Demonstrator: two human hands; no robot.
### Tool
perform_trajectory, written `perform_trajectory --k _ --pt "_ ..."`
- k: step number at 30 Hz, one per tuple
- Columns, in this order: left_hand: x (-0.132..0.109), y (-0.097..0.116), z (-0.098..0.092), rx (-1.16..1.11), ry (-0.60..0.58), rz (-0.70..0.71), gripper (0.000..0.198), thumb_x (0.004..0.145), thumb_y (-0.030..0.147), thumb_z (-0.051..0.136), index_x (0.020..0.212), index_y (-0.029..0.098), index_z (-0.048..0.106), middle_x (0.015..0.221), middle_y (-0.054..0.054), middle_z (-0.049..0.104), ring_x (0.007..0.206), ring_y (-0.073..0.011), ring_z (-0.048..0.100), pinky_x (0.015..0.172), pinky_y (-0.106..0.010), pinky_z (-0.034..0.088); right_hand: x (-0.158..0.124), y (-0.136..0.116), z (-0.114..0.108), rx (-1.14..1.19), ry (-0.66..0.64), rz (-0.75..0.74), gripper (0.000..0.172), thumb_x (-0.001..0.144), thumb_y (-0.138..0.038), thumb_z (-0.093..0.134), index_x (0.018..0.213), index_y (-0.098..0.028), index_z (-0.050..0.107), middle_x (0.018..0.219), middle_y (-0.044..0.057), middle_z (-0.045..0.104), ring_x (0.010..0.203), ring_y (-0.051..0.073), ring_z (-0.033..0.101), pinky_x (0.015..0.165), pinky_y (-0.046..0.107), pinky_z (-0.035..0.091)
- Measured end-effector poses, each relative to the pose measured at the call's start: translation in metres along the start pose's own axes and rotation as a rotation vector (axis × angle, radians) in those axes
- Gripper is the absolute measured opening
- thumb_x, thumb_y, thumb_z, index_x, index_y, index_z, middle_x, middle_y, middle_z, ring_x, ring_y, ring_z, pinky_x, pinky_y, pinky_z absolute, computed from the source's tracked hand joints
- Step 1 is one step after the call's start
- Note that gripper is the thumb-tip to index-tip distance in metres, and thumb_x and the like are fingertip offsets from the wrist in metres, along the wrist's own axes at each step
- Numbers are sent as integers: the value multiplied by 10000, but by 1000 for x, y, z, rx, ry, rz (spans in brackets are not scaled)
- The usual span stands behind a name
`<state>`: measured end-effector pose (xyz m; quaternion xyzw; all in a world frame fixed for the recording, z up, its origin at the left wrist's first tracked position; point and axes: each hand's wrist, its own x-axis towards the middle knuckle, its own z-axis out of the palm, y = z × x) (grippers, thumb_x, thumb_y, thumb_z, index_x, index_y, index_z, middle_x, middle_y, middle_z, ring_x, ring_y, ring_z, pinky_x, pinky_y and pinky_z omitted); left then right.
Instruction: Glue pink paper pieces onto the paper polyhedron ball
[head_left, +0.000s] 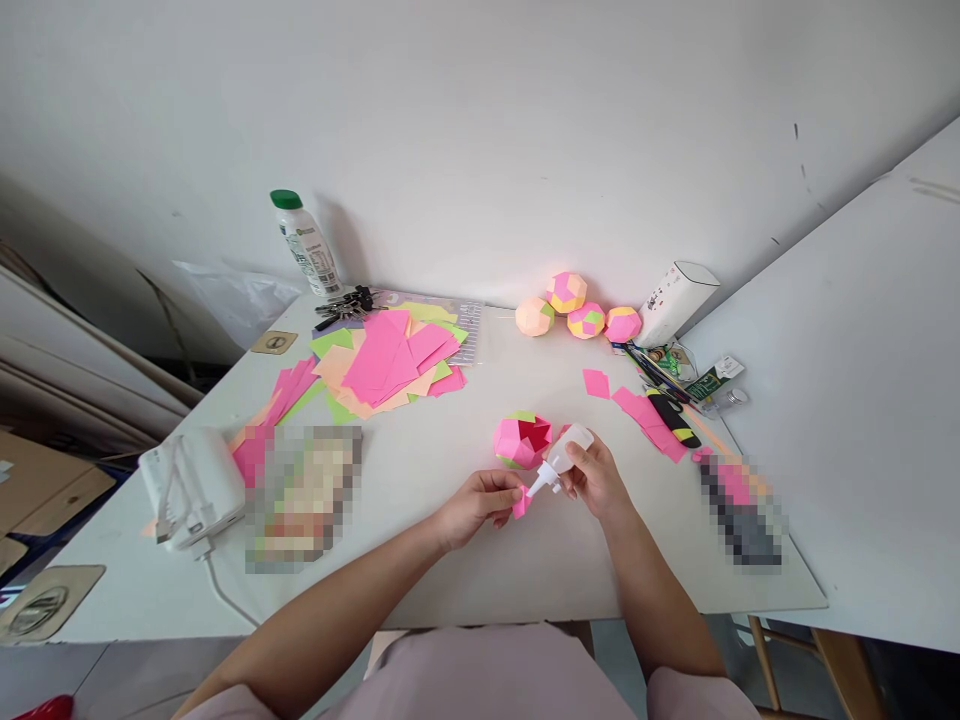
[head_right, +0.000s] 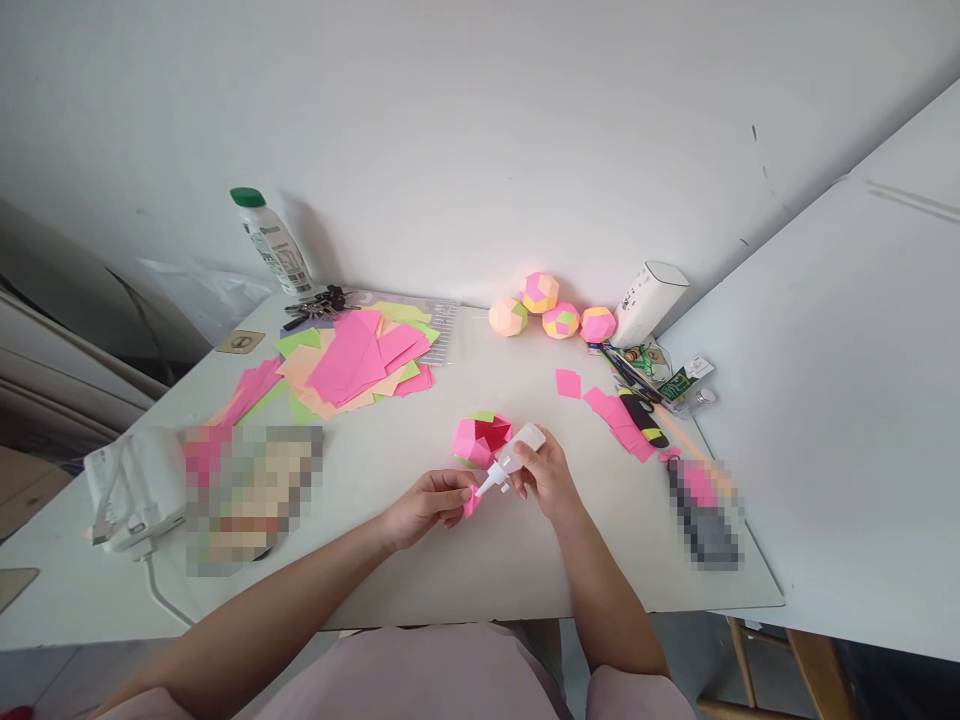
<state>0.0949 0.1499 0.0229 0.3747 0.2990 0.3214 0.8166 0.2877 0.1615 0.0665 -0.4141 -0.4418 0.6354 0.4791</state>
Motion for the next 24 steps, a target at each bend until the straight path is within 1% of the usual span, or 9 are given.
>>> perform_trajectory --k 6,12,18,24 --pt "1 -4 -2 23 -10 29 237 715 348 726 686 133 629 623 22 511 483 -50 356 483 -228 316 1 5 1 -33 99 32 318 776 -433 673 758 -206 452 401 -81 503 309 71 390 298 180 271" --pt "2 -7 -2 67 -33 52 243 728 354 713 676 131 632 632 17 523 484 -51 374 479 -224 326 1 7 -1 -63 129 43 321 771 -424 678 746 -209 441 391 -93 486 291 50 344 287 166 249" --pt "1 -5 -1 91 -50 61 241 740 348 702 661 133 628 646 9 541 496 -57 391 484 -227 329 1 7 1 -96 189 76 337 755 -454 677 741 -213 442 359 -100 465 281 60 359 269 164 269" --pt "0 -2 0 96 -52 22 255 724 356 710 648 133 612 614 15 526 500 -63 386 482 -228 326 0 9 2 -89 216 81 356 750 -482 676 767 -214 443 341 -102 463 265 65 354 257 166 289"
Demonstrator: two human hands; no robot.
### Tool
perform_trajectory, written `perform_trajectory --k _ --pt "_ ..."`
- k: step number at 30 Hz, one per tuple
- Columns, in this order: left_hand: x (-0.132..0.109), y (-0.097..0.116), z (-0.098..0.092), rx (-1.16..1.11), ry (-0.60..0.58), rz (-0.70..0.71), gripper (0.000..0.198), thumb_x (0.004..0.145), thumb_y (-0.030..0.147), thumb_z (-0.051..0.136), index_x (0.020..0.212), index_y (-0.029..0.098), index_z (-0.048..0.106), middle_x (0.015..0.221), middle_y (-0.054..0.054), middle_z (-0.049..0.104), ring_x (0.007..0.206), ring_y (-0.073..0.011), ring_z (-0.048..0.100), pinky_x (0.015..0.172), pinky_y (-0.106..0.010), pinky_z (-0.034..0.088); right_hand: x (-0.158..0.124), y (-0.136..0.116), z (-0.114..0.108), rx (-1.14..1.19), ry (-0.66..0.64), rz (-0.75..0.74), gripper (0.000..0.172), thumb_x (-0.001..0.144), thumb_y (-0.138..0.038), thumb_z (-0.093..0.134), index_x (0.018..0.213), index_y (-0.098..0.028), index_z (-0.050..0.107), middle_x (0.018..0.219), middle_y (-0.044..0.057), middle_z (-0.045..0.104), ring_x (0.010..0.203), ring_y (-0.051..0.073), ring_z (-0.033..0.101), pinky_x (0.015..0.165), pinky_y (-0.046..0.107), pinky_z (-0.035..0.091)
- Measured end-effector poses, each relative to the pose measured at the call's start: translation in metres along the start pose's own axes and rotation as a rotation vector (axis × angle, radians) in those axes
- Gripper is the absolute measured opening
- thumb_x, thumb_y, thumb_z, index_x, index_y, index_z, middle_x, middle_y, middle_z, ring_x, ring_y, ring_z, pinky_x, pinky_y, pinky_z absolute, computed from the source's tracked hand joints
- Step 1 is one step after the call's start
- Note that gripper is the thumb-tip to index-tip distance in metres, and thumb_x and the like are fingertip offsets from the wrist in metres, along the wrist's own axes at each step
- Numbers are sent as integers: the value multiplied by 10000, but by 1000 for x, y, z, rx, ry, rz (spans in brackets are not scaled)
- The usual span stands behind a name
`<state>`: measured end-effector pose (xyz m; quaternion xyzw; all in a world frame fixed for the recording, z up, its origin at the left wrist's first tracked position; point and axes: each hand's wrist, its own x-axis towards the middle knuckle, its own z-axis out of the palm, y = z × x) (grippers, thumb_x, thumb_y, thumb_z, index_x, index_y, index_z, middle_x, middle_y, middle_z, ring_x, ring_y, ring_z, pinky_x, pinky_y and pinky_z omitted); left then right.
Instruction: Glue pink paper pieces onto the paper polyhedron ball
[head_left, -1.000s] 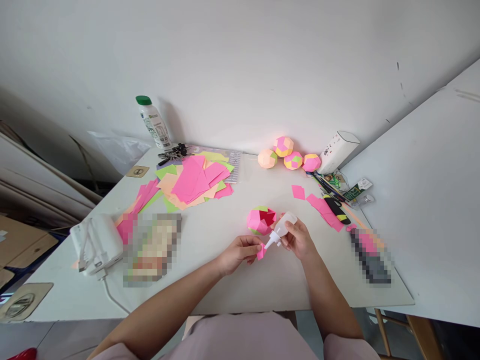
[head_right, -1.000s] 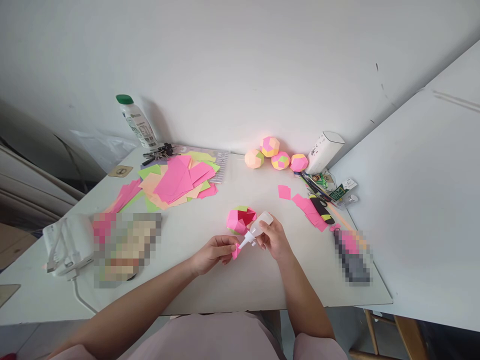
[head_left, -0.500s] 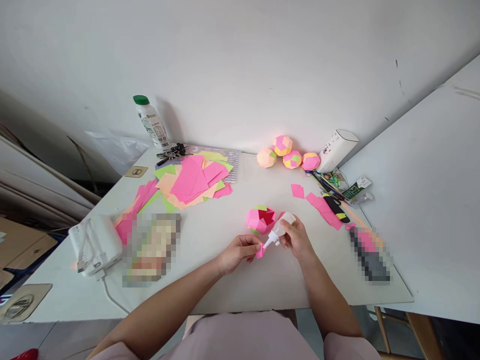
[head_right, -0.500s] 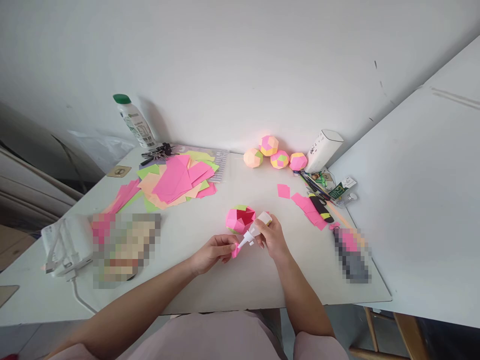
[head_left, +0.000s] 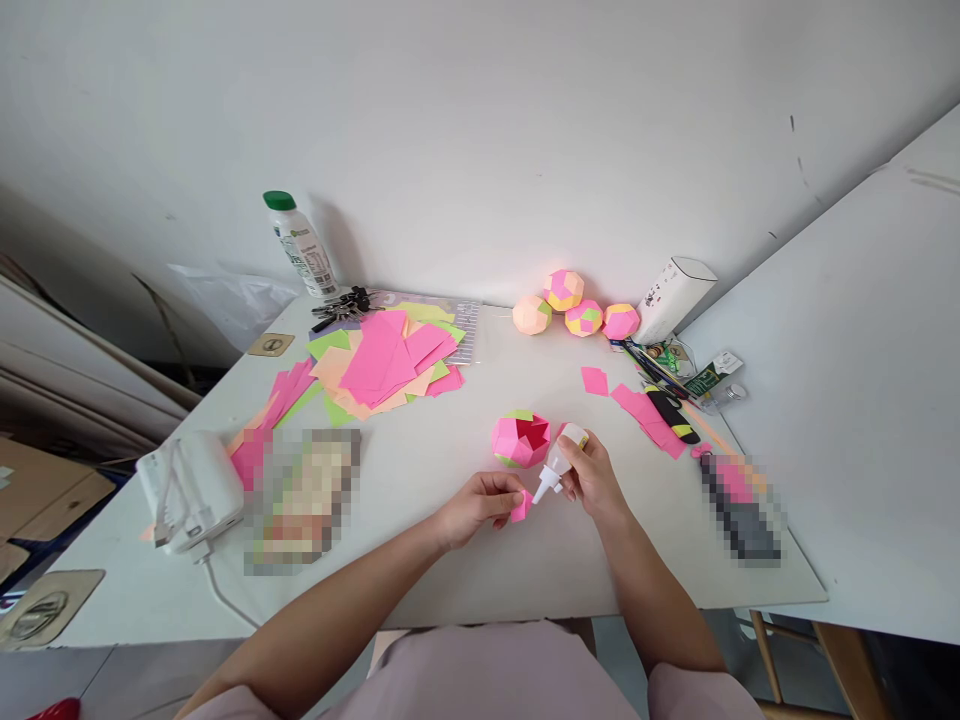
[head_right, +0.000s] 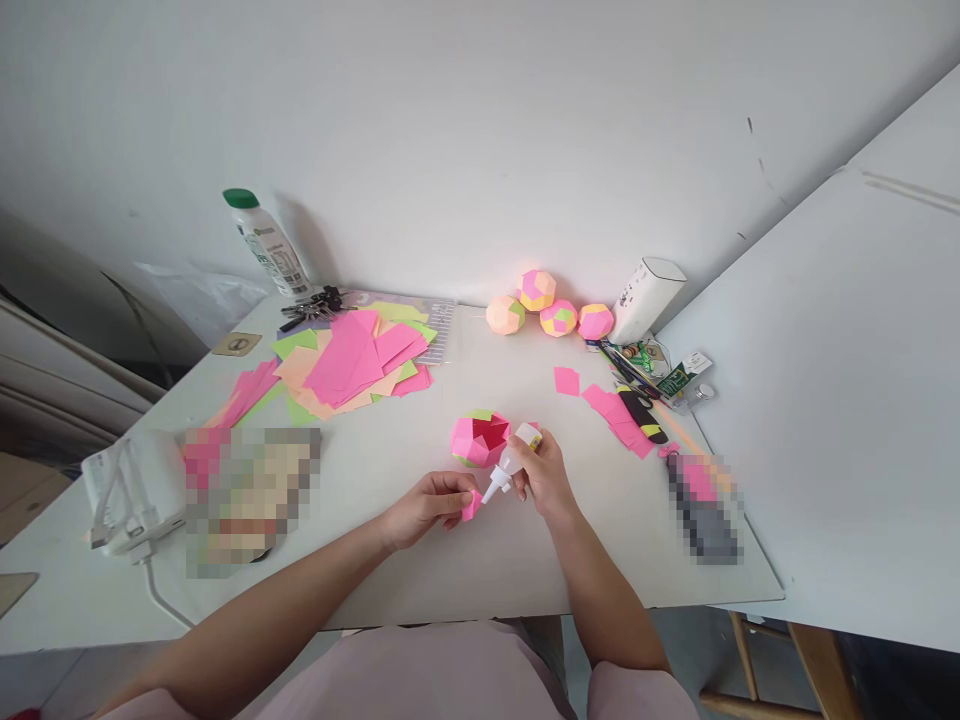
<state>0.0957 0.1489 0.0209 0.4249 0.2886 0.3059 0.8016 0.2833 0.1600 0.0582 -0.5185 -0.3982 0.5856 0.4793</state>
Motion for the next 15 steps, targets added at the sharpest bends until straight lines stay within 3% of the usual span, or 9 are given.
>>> perform_trajectory --k 8,15 --pt "-1 3 1 -60 37 -75 271 669 366 747 657 139 598 549 54 429 471 -50 313 473 -227 302 1 0 -1 93 2 -101 344 783 -472 651 743 -220 420 386 -91 480 297 76 397 287 178 289" --pt "-2 1 2 -96 19 -106 234 678 340 741 676 149 608 521 66 375 473 -56 290 479 -235 289 -4 1 -3 121 -153 -306 286 809 -480 613 867 -245 462 714 -16 638 433 91 476 368 216 349"
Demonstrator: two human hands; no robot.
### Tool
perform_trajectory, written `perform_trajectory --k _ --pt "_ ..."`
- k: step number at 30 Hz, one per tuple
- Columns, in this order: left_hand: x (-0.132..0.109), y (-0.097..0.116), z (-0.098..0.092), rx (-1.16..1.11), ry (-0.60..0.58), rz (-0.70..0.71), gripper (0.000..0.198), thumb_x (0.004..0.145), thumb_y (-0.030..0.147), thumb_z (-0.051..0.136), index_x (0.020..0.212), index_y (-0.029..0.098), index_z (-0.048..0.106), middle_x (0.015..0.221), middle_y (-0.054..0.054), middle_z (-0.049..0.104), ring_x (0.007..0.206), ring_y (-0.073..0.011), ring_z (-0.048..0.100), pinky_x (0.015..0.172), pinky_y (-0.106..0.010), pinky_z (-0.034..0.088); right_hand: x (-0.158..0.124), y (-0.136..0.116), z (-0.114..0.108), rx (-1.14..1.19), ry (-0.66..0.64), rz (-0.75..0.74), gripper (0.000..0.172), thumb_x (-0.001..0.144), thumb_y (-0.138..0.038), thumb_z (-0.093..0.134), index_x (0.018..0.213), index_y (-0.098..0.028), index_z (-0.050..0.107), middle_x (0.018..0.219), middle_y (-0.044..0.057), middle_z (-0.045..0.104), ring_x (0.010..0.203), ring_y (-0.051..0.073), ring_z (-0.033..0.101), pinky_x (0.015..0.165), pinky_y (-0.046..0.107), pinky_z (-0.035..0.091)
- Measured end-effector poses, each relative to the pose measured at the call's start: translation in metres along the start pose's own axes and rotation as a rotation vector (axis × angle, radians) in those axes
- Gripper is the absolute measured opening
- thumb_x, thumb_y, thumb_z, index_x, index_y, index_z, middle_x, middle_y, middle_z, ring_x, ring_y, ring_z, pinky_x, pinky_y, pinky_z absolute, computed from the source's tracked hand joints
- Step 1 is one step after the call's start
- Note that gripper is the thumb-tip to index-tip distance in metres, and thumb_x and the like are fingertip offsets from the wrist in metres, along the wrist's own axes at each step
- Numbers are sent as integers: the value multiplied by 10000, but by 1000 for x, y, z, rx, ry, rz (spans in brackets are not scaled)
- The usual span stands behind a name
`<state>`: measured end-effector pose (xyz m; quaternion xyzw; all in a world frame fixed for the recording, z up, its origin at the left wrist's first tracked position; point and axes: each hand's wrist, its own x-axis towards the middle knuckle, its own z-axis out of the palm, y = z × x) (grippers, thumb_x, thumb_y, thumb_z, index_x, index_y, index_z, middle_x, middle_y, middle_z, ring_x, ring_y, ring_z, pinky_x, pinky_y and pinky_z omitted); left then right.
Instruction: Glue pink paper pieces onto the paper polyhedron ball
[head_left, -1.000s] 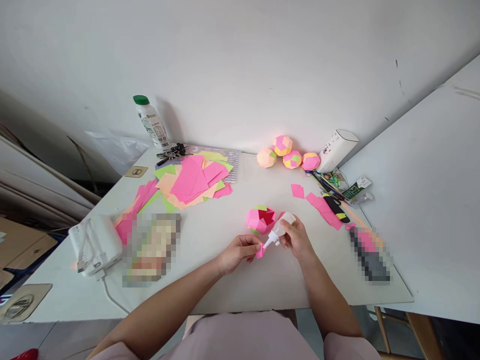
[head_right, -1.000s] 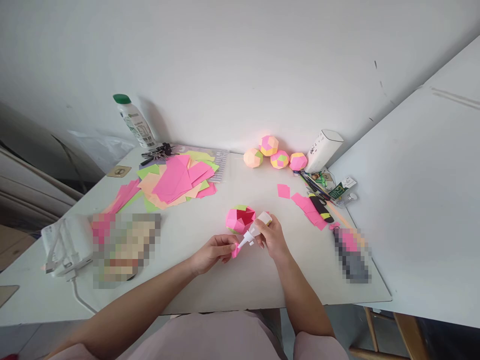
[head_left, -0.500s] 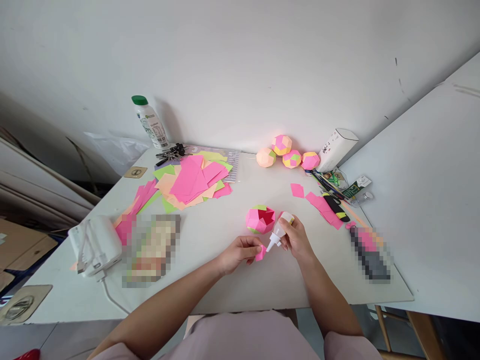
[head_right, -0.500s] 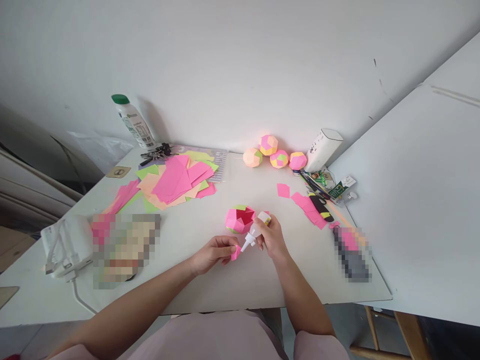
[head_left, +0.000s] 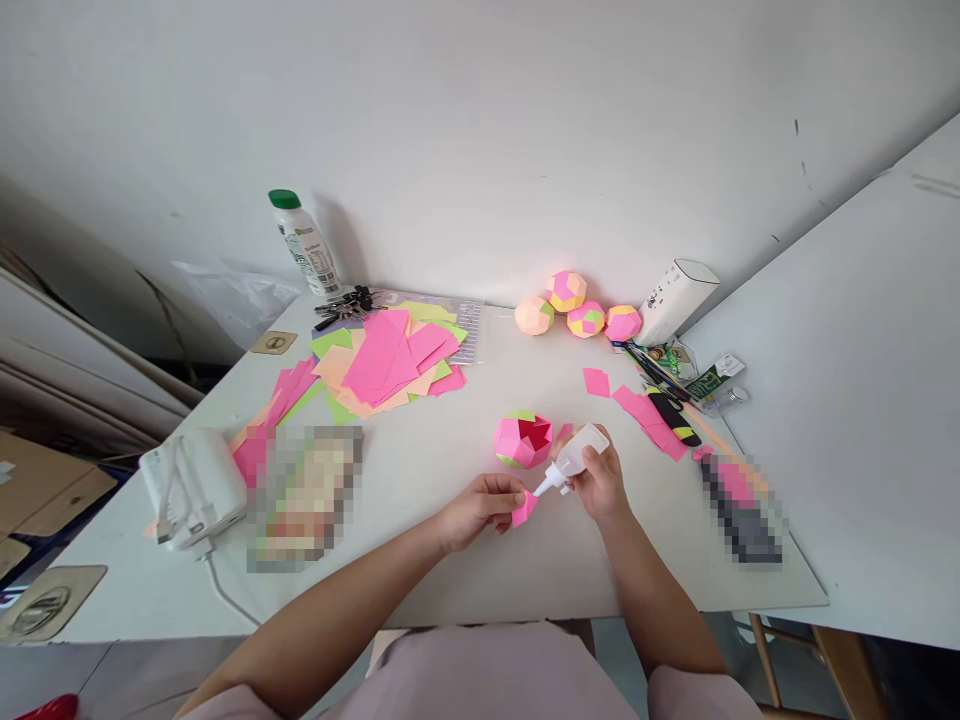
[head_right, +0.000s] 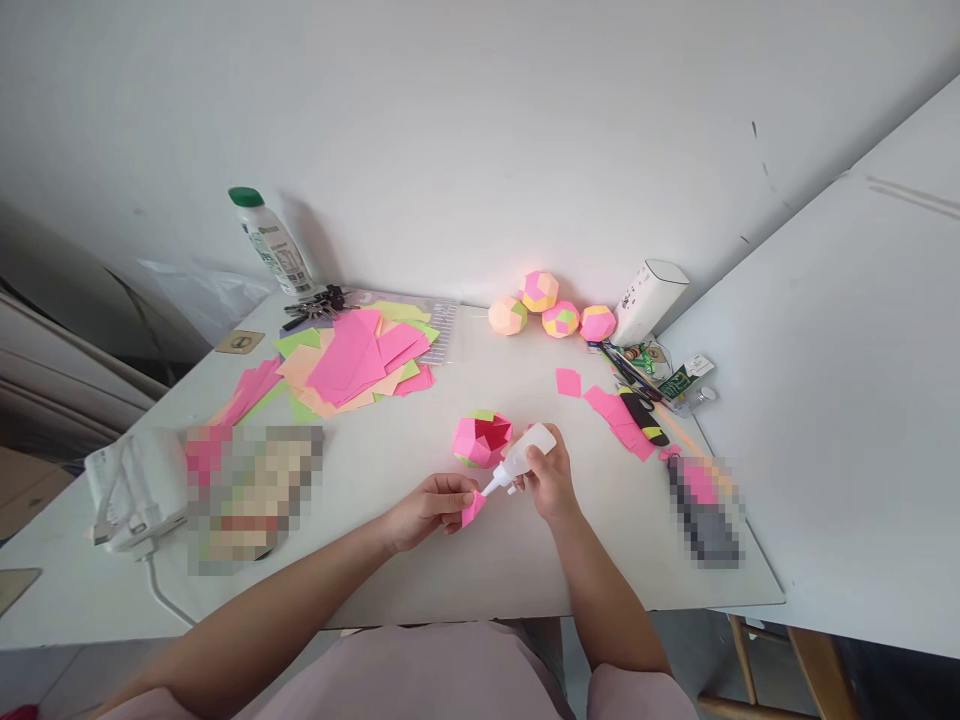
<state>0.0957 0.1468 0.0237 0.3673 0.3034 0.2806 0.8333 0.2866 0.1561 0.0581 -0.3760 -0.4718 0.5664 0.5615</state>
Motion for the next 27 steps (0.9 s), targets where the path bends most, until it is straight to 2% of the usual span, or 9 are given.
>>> perform_trajectory --k 7,11,19,23,27 --pt "0 0 0 -17 0 -25 236 678 342 741 694 137 624 518 68 344 471 -55 277 477 -238 275 -4 2 -2 -79 -126 -141 323 775 -488 658 935 -260 494 780 14 650 509 122 520 397 233 364" --pt "0 0 0 -17 13 -41 258 663 354 750 679 135 615 519 70 343 463 -49 272 475 -237 271 -4 4 -4 -97 -141 -201 357 755 -487 684 954 -251 505 788 27 658 572 148 576 403 231 388" --pt "1 -3 -1 -32 0 -33 236 687 341 739 719 140 619 522 70 353 465 -50 269 479 -233 266 -6 1 -4 -113 -27 -82 475 639 -587 732 896 -258 506 760 25 650 631 194 613 437 269 437" --pt "1 -3 -2 -33 2 -35 232 687 336 739 723 140 622 527 69 357 469 -50 273 482 -235 265 -6 0 -3 -132 -31 -50 523 595 -624 738 886 -261 499 766 27 648 639 205 614 437 287 452" --pt "0 -2 0 -16 -1 -36 242 680 345 742 709 136 623 534 68 357 470 -48 269 482 -234 265 -6 -2 -2 -140 -79 -87 492 607 -600 746 872 -261 508 741 17 642 622 196 612 493 323 493"
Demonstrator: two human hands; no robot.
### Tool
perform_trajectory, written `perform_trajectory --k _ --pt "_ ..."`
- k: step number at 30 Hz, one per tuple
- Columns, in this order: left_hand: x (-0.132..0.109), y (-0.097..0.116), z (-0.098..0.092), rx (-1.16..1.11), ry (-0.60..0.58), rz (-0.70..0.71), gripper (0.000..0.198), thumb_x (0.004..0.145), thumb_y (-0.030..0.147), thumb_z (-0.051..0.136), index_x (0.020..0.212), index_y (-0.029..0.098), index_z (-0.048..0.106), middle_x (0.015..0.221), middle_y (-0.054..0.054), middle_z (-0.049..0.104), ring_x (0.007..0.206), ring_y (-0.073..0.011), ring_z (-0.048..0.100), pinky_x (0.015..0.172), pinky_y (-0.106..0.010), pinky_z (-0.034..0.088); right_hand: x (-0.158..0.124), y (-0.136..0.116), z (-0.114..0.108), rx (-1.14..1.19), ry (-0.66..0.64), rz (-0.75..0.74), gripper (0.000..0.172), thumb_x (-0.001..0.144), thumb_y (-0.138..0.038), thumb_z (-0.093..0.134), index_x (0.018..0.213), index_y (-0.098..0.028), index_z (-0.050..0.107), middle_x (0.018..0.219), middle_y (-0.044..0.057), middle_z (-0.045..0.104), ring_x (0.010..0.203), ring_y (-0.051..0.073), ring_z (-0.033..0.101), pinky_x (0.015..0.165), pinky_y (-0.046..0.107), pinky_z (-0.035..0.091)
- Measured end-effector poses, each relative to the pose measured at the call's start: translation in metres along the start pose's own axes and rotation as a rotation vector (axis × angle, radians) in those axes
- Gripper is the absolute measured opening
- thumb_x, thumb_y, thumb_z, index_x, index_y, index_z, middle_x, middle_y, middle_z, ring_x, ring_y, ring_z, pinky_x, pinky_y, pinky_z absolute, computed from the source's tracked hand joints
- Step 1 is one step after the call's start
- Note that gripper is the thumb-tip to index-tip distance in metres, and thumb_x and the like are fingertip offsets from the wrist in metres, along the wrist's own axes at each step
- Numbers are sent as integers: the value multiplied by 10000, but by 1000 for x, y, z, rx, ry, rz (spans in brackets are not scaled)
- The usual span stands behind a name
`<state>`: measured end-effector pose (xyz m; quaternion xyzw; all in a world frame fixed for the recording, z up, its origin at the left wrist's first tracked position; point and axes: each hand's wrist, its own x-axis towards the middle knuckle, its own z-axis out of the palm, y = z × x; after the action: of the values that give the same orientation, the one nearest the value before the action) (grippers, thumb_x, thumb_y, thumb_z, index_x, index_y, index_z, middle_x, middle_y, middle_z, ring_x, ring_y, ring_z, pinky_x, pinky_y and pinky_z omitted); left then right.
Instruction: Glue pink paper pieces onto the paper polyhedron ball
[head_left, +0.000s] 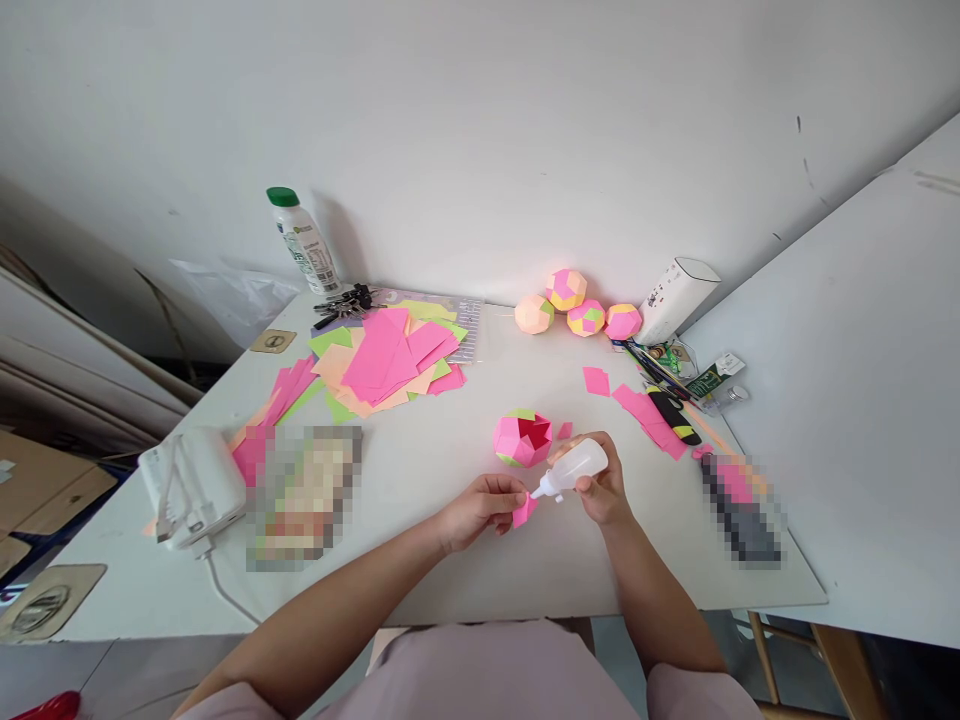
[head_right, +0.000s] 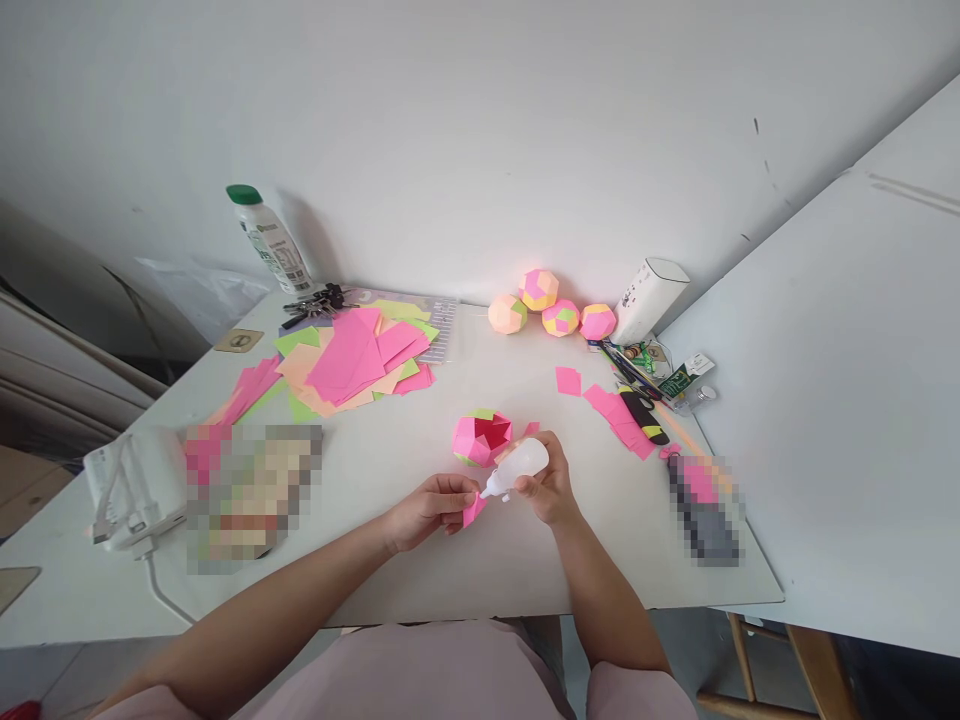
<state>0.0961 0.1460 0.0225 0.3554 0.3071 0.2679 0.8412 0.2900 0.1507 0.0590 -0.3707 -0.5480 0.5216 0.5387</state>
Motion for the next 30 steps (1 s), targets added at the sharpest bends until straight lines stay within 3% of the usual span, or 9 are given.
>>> perform_trajectory --k 7,12,15,20,24,27,30 --pt "1 0 1 7 22 -3 275 664 367 751 701 138 604 533 68 369 465 -48 279 478 -232 278 0 2 -1 13 -9 -19 466 642 -586 732 892 -260 514 742 14 645 533 154 550 458 292 449" --pt "0 0 -2 138 45 139 308 737 425 687 682 148 563 631 27 463 503 -63 340 500 -234 315 5 4 -1 70 192 -8 406 741 -584 646 953 -275 491 854 31 659 494 118 486 435 268 386" --pt "-1 1 -1 390 99 318 300 836 429 572 709 158 575 737 -14 524 571 -91 404 533 -242 337 8 4 1 58 246 -62 353 772 -510 653 979 -284 479 952 43 656 580 140 542 491 294 431" --pt "-2 0 -1 994 253 813 168 872 254 502 816 195 648 898 -85 645 843 -202 523 776 -356 426 8 8 6 -29 259 -119 310 796 -448 647 989 -286 466 981 30 655 539 117 523 562 337 485" --pt "-3 -2 -3 1281 374 991 183 840 121 489 873 209 647 1150 -88 647 1214 -292 417 979 -487 339 7 11 9 -65 259 -132 311 800 -409 654 1013 -275 469 1027 42 645 623 128 567 585 324 501" --pt "-1 -3 -5 1365 367 997 209 858 88 455 875 195 634 1257 -88 606 1385 -300 260 1075 -547 225 7 11 10 -70 258 -139 305 807 -383 653 1022 -264 472 1037 55 638 704 147 596 583 305 500" --pt "1 -4 -6 1384 333 961 227 882 89 425 887 191 627 1277 -96 597 1418 -272 224 1117 -568 149 8 11 11 -90 253 -145 295 812 -371 651 1017 -260 470 1033 58 641 700 143 595 578 296 500"
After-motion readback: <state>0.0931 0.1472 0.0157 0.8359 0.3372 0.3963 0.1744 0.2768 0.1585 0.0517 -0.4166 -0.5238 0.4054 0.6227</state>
